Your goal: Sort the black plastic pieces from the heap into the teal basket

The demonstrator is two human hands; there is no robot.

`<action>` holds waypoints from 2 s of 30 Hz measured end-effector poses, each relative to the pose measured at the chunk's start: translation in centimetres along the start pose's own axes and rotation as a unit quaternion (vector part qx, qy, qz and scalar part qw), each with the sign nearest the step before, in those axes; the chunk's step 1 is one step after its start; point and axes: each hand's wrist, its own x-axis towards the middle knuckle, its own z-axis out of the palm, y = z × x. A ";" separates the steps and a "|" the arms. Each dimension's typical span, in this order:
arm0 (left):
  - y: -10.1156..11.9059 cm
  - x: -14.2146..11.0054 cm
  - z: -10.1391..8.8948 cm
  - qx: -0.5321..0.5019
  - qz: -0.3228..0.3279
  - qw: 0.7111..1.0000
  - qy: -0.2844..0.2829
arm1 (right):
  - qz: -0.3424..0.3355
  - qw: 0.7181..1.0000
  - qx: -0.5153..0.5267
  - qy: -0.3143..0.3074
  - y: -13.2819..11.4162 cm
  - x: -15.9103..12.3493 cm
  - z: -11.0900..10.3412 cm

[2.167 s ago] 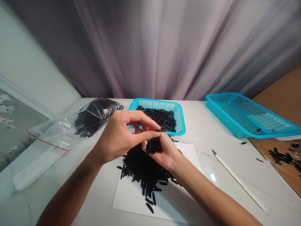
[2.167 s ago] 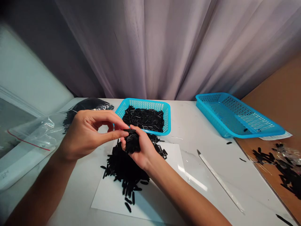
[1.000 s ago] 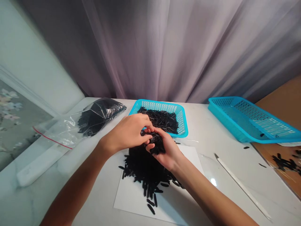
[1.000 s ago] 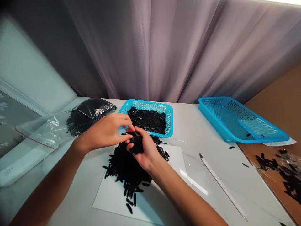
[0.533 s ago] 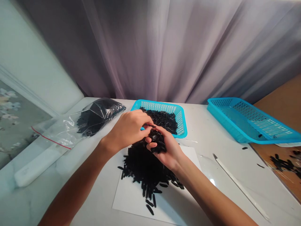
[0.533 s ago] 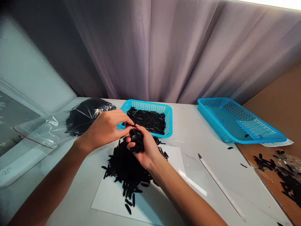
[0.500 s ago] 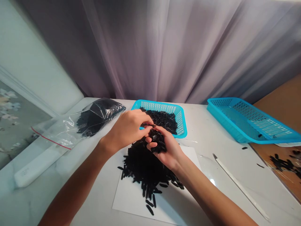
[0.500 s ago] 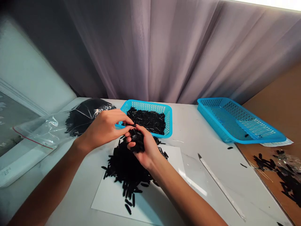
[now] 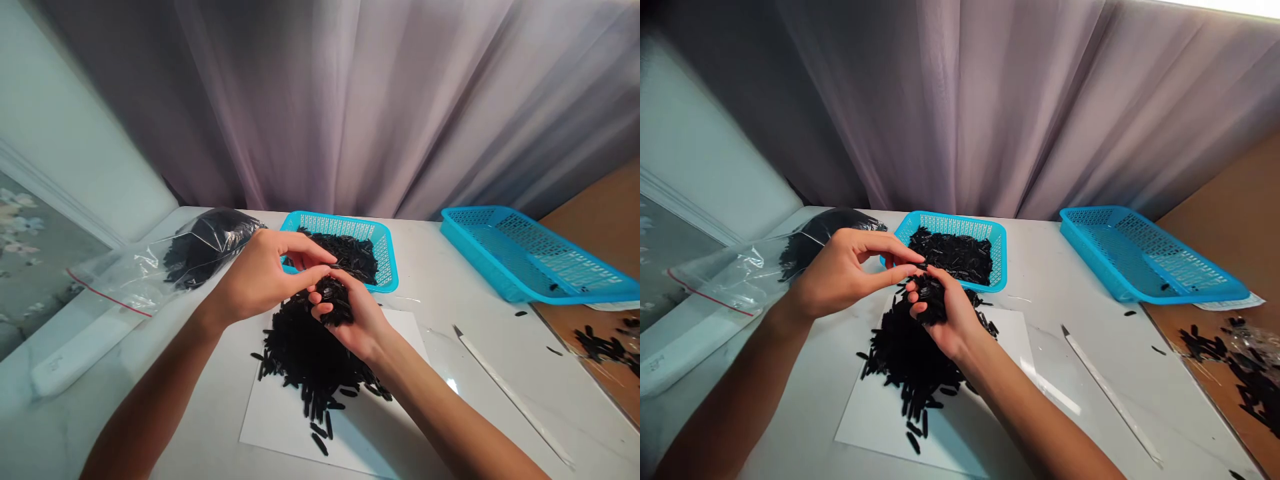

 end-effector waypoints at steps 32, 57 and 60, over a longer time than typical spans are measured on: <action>1.3 -0.8 -0.1 -0.046 0.049 0.998 0.017 | 0.005 1.000 0.012 -0.015 0.2 0.3 -0.5; 1.8 -0.9 0.0 -0.040 0.069 0.997 0.019 | 0.017 0.999 0.037 -0.029 0.3 0.5 -0.7; 1.7 -0.8 0.0 -0.043 0.075 0.996 0.020 | 0.019 0.999 0.039 -0.029 0.4 0.5 -0.7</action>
